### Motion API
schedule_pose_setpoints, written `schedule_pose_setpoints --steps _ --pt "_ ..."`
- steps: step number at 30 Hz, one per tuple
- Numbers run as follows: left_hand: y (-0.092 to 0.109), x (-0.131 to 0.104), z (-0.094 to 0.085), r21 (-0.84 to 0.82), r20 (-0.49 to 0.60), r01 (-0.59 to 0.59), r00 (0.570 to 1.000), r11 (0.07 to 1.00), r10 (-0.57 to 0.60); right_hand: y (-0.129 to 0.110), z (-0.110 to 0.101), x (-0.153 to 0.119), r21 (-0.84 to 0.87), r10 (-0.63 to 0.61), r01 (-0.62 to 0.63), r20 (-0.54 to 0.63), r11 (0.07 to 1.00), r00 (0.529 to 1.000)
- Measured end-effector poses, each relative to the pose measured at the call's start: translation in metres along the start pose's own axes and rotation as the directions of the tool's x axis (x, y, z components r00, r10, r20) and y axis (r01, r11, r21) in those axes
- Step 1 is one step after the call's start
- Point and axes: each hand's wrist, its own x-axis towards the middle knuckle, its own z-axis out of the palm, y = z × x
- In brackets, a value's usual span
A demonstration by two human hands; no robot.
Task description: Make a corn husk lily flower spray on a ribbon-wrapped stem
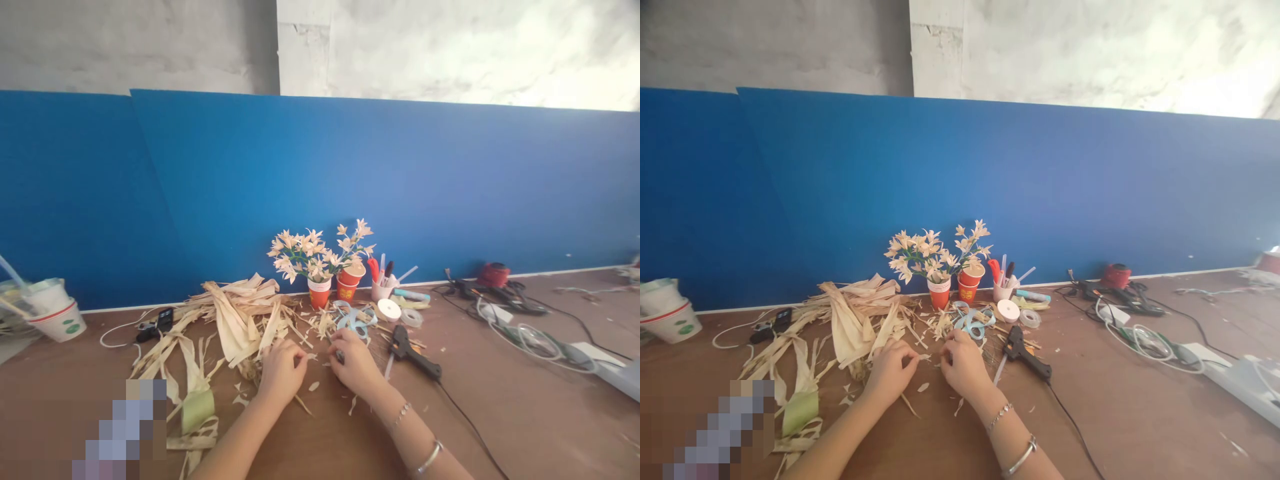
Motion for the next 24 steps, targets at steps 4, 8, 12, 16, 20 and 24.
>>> schedule_pose_setpoints --steps 4,8,12,16,20,24 --pt "-0.002 -0.001 0.004 0.044 0.077 -0.065 0.995 0.997 0.061 -0.001 0.003 -0.003 -0.043 -0.035 0.038 0.088 0.998 0.996" --pt "-0.001 -0.003 0.007 0.022 0.068 -0.084 0.994 0.996 0.082 -0.003 0.005 -0.002 -0.079 -0.017 0.024 0.094 0.997 0.995" --pt "0.001 -0.003 0.007 -0.082 0.012 -0.136 0.990 0.987 0.138 -0.004 0.003 -0.001 0.034 -0.015 0.013 0.082 0.999 0.997" --pt "0.006 -0.003 0.004 -0.119 0.012 -0.194 0.980 0.974 0.197 -0.008 0.003 -0.001 0.143 -0.056 0.047 0.060 0.989 0.997" --pt "0.006 0.000 0.004 -0.171 -0.017 -0.157 0.988 0.973 0.157 -0.010 0.004 -0.001 0.228 -0.026 0.012 0.056 0.974 0.998" --pt "0.002 0.002 0.007 -0.247 -0.030 -0.103 0.995 0.964 0.098 -0.009 0.005 0.000 0.311 0.020 -0.035 0.050 0.950 0.999"
